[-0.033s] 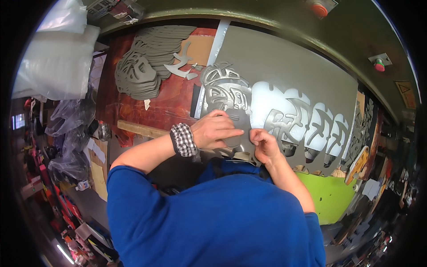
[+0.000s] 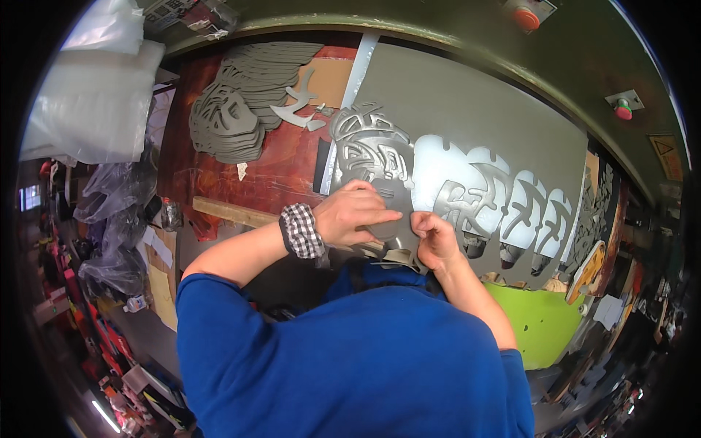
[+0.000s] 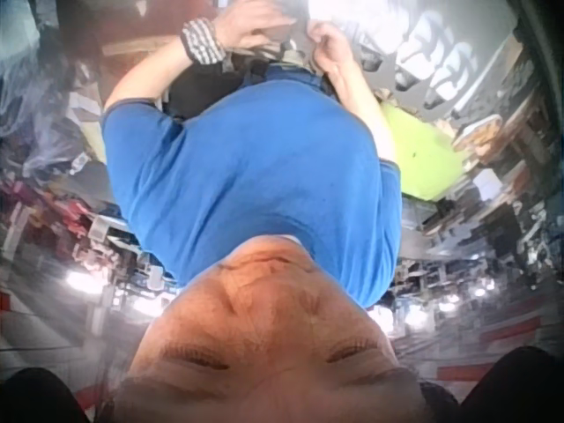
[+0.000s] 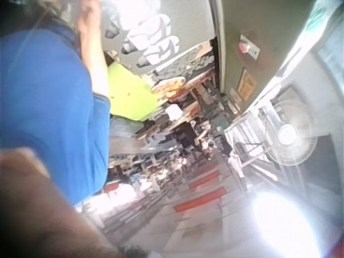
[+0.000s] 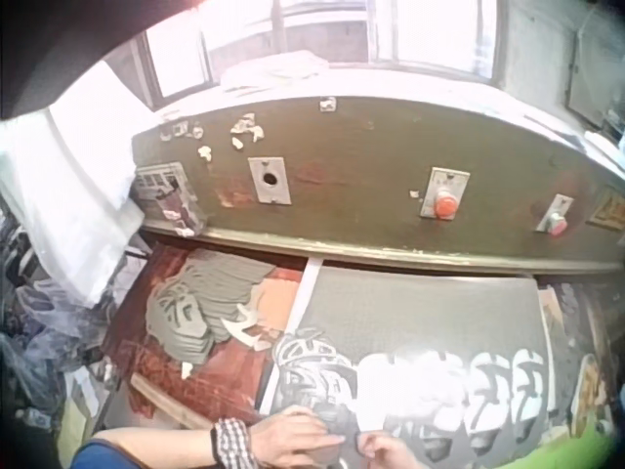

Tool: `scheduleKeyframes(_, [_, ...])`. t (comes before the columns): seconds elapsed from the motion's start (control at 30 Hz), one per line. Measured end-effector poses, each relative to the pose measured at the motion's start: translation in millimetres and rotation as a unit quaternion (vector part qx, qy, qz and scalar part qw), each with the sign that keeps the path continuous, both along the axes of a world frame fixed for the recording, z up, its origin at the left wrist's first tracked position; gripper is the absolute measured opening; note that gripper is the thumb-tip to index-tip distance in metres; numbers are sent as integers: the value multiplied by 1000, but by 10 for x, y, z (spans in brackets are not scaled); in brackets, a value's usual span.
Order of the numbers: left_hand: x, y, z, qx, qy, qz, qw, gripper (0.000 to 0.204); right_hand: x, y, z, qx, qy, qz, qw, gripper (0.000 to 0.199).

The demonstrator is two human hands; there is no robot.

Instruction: The person places a sheet of material under a guillotine-style cutter, aligns it, and presses a button to cut. They remove cut pieces and scraps, then repeat the process with new sheets, stacking the finished pieces on the side.

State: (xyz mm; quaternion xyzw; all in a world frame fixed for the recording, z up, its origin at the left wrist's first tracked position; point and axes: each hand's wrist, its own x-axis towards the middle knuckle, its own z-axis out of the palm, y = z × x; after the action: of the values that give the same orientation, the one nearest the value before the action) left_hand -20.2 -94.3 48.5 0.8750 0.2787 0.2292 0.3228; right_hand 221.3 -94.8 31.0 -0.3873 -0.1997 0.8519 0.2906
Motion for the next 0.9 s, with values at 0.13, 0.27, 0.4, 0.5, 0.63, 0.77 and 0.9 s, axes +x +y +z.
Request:
scheduleKeyframes(0.13, [125,11,55,-51,-97,94,990,54,-101,-44,18,-56,66,-118,989,25])
scheduleKeyframes(0.27, [235,-55,114,-64,-89,157,982,46,-156,-52,46,-82,7,-168,982,28])
scheduleKeyframes(0.4, [201,-21,199,11,-42,135,990,56,-179,29,90,-57,-16,-157,986,27])
scheduleKeyframes(0.5, [115,61,194,23,14,129,991,57,-217,87,135,12,-27,-175,984,29])
scheduleKeyframes(0.63, [250,28,153,-44,-73,212,974,46,-306,58,163,99,-169,-107,975,38])
scheduleKeyframes(0.77, [523,23,318,-144,-186,415,879,32,-388,-31,54,253,-265,-150,918,46])
scheduleKeyframes(0.9, [161,497,592,-120,-617,640,442,32,-381,-99,-155,419,-364,-132,821,41])
